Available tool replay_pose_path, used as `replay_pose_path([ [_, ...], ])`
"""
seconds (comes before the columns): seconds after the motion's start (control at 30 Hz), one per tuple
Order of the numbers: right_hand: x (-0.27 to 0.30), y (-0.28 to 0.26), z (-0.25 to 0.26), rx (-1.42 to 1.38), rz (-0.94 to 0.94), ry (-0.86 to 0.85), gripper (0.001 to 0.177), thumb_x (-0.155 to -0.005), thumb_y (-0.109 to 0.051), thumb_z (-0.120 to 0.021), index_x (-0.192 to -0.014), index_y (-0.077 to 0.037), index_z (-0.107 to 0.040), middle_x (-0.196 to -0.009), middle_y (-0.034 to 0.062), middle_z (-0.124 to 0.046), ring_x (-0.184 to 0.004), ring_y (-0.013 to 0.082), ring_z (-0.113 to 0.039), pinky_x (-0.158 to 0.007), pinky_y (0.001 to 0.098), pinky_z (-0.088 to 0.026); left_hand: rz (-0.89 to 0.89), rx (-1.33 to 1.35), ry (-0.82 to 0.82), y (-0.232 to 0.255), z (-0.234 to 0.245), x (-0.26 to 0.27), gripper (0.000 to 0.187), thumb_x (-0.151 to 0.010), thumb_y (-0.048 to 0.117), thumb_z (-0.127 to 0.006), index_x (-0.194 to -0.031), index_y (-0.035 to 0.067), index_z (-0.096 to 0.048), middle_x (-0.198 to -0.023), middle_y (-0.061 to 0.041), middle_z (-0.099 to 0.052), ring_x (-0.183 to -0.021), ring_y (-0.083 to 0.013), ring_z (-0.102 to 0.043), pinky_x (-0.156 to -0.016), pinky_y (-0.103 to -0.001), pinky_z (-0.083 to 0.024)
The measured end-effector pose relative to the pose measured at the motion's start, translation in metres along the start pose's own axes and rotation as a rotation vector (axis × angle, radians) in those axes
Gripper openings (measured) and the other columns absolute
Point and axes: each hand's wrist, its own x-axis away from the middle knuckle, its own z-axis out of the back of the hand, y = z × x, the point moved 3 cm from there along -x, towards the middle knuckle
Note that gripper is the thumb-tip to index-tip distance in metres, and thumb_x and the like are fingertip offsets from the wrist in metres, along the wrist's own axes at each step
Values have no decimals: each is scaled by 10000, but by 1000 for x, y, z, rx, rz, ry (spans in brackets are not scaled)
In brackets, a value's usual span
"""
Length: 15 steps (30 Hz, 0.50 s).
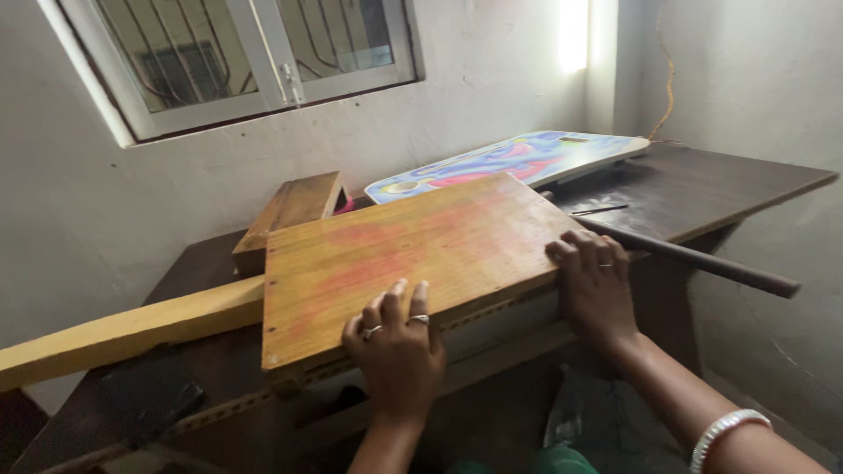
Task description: The person assembles a wooden box by aligning side panels and hammering nails into the frame. They repeatedly reposition the box and drive nails at multiple corners to secure the structure.
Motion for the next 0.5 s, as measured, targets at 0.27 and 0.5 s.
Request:
replay_pose_path([
  [0.27, -1, 2, 9, -43, 25, -25, 390, -942, -138, -520, -1332, -155, -533, -1396, 106, -529, -1378, 301, -457, -1202, 500, -268, 17, -46, -48, 1, -1, -1, 453, -768, 299, -681, -1206, 197, -733, -1243, -20, -656, -1160, -233, -550, -992, -503, -351],
  [0.5, -33, -34, 7, -31, -51, -549, 789, -768, -147, -643, -1513, -168, -385, -1570, 142, -371, -1435, 335, -367, -1189, 502, -250, -49, -167, -151, 3, -9, -11, 447, -869, 296, -695, -1307, 211, -707, -1392, -63, -659, -1148, -229, -583, -993, -453, -379],
])
